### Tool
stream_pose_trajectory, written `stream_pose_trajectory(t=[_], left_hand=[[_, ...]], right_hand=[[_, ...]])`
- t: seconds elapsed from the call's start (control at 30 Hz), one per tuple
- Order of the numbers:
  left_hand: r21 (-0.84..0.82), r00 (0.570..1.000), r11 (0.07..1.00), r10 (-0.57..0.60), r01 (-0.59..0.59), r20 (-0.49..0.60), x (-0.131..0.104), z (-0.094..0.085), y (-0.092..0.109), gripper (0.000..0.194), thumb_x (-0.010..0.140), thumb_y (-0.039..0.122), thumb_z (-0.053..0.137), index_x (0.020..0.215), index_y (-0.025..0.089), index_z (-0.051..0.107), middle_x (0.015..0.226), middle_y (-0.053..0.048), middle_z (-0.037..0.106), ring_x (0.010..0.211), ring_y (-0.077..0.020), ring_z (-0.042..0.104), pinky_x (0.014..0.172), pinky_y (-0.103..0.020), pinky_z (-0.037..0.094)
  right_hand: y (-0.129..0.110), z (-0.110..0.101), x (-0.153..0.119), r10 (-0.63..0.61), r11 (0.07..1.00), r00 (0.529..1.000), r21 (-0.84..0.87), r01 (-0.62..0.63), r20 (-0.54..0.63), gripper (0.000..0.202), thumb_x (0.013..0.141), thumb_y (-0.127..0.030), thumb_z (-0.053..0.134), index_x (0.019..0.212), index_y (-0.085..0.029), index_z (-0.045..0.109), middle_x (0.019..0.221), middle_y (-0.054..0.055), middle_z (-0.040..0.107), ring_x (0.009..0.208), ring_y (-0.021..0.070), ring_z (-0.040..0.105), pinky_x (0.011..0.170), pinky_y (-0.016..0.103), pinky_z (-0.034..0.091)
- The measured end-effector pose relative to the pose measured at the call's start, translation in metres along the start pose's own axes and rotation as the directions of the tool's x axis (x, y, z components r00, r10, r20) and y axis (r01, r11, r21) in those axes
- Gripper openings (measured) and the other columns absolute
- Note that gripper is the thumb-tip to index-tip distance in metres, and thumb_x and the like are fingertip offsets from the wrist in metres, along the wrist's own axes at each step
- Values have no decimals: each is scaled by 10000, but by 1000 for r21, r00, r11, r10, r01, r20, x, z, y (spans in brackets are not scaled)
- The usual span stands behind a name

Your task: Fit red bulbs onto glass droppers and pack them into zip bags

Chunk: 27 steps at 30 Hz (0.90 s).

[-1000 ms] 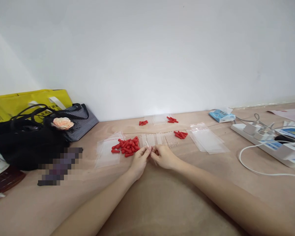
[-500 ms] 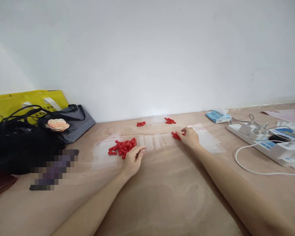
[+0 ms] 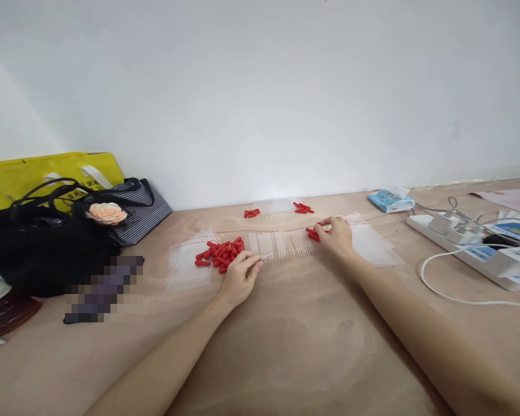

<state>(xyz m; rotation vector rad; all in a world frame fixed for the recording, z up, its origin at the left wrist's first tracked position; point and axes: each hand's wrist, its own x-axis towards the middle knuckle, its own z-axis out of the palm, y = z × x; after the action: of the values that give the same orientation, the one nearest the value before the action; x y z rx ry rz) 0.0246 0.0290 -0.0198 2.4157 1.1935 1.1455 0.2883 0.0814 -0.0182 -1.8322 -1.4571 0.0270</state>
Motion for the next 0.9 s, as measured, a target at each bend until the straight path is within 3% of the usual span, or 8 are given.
stream_pose_trajectory(t=[0.1,0.2,0.27,0.33,0.53,0.9], left_hand=[[40,999,999,-22,20,31,-1,0,0,219,853,236,428,929,171,622,804,-49,602,752,-159,560,691,-285,461],[49,999,999,-12,10,42,-1,0,0,227,858,239,424,941,174,625,816,-53,613,765,-165,567,704,-292,463],[34,999,999,1,-3,46,-1,-1,1,235,862,244,420,953,174,625,822,-54,612,755,-158,568,696,-283,465],[23,998,1000,10,-11,56,-1,-1,2,243,864,250,417,961,175,628,823,-54,612,756,-157,567,700,-282,465],[9,994,999,33,-34,104,-2,0,2,242,860,246,428,981,185,629,838,-51,615,790,-162,566,752,-297,454],[11,985,995,99,-102,141,-2,1,0,250,858,216,432,1020,186,620,839,-48,614,762,-145,569,713,-271,464]], right_hand=[[-17,-3,-20,-208,954,974,241,180,94,201,819,-278,392,893,-148,526,879,79,599,810,171,546,719,274,402],[-30,-1,-45,-500,839,832,374,396,240,141,829,-247,401,896,-161,490,849,63,601,740,146,551,664,250,407],[-34,1,-59,-607,778,734,416,471,304,115,833,-239,411,891,-170,482,821,50,597,712,140,546,645,249,406],[-35,4,-67,-660,737,680,447,507,318,105,834,-237,424,897,-176,481,825,45,591,724,141,542,649,252,410],[-34,6,-73,-728,672,641,436,599,242,162,846,-259,436,941,-170,533,860,63,568,775,150,529,695,274,415],[-34,7,-75,-778,610,615,384,693,128,195,841,-242,458,978,-174,579,849,68,577,780,147,543,718,291,420]])
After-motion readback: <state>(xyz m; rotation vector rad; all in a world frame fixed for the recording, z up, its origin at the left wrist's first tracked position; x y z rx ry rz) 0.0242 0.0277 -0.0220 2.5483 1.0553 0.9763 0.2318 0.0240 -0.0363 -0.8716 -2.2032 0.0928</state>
